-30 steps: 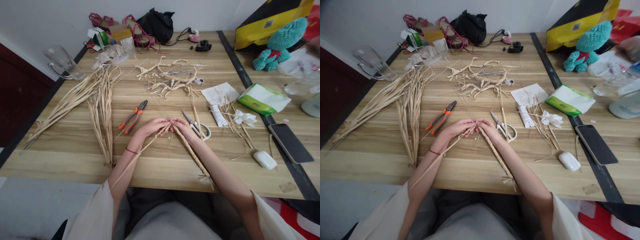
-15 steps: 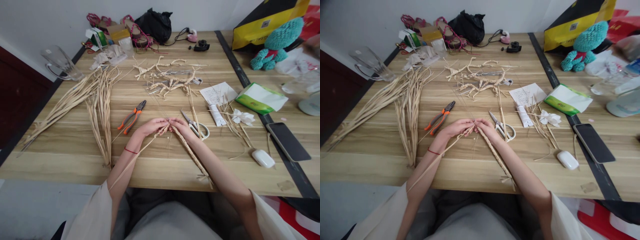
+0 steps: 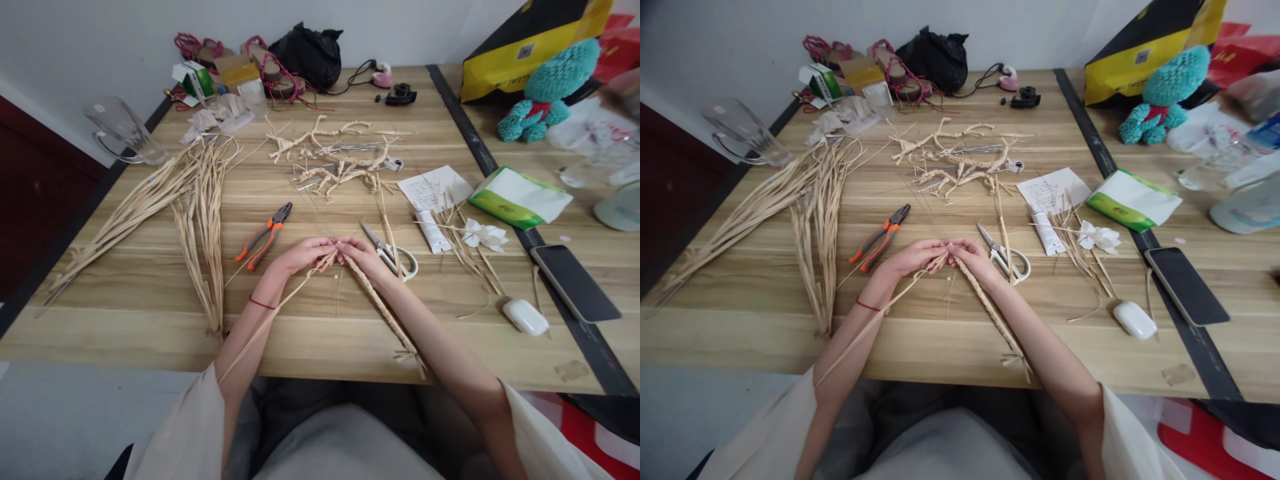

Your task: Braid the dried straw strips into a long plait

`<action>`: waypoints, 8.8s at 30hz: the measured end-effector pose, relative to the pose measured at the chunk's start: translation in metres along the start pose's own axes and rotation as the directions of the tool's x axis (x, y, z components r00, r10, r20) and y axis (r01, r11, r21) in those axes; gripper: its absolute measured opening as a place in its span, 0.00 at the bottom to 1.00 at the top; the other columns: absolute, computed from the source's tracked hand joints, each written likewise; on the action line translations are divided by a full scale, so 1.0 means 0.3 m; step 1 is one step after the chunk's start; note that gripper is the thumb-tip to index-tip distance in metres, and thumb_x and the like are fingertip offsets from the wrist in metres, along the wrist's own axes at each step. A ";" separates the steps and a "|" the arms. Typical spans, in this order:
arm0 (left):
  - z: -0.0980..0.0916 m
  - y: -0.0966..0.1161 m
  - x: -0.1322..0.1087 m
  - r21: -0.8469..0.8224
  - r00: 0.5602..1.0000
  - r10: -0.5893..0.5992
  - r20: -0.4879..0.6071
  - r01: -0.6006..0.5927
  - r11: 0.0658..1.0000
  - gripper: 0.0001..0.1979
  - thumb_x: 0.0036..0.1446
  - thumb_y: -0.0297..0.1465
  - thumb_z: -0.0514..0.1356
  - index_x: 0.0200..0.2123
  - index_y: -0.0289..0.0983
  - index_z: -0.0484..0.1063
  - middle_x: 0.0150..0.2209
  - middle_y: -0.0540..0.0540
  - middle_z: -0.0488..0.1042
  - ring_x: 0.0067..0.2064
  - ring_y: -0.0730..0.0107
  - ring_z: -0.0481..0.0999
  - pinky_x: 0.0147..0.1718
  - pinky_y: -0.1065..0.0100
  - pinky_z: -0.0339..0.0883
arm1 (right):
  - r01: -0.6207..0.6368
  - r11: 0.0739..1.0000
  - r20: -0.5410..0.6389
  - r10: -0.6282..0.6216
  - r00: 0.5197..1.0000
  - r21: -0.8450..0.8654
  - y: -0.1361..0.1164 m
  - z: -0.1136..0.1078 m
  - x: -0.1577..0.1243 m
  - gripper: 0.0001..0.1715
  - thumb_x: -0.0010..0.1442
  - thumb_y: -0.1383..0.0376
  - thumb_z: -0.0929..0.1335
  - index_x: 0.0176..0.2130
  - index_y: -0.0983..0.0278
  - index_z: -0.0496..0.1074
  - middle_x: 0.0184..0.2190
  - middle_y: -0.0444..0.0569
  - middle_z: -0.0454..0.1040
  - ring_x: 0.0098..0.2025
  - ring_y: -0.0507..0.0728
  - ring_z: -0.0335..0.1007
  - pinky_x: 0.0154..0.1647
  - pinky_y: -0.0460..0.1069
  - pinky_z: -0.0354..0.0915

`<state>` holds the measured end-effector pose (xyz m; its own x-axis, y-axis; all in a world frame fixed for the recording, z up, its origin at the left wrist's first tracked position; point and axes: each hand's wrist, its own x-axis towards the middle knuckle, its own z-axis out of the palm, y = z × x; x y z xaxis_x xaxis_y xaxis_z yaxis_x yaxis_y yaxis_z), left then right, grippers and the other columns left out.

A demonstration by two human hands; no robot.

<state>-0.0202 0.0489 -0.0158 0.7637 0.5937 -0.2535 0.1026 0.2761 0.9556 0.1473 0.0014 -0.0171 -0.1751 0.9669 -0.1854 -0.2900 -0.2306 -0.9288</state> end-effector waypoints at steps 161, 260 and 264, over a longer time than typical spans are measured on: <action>-0.018 0.040 -0.031 0.046 0.966 -0.101 0.236 0.093 0.995 0.15 0.53 0.38 0.58 0.24 0.32 0.68 0.22 0.48 0.67 0.22 0.78 0.60 0.22 0.72 0.53 | -0.109 0.983 0.137 0.089 0.987 0.147 0.020 -0.021 -0.007 0.14 0.47 0.58 0.74 0.30 0.63 0.72 0.26 0.41 0.71 0.30 0.51 0.68 0.39 0.47 0.63; 0.025 -0.006 0.010 -0.300 0.995 -0.049 0.081 0.072 0.951 0.11 0.49 0.33 0.64 0.28 0.31 0.69 0.26 0.51 0.66 0.27 0.79 0.63 0.31 0.72 0.63 | 0.058 0.986 -0.103 -0.042 0.994 0.155 0.043 -0.013 0.010 0.15 0.44 0.54 0.75 0.28 0.61 0.73 0.27 0.43 0.76 0.28 0.52 0.70 0.33 0.49 0.68; 0.024 -0.009 0.010 -0.314 0.995 -0.060 0.075 0.080 0.946 0.10 0.48 0.32 0.64 0.27 0.31 0.68 0.26 0.51 0.66 0.26 0.80 0.63 0.30 0.73 0.61 | 0.060 0.987 -0.101 -0.045 0.994 0.150 0.043 -0.015 0.010 0.15 0.44 0.54 0.75 0.29 0.61 0.73 0.27 0.43 0.76 0.27 0.52 0.70 0.33 0.48 0.68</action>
<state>-0.0136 0.0444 -0.0181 0.8018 0.5179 -0.2982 -0.0415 0.5461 0.8367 0.1472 0.0019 -0.0310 -0.0661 0.9824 -0.1746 -0.4383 -0.1858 -0.8794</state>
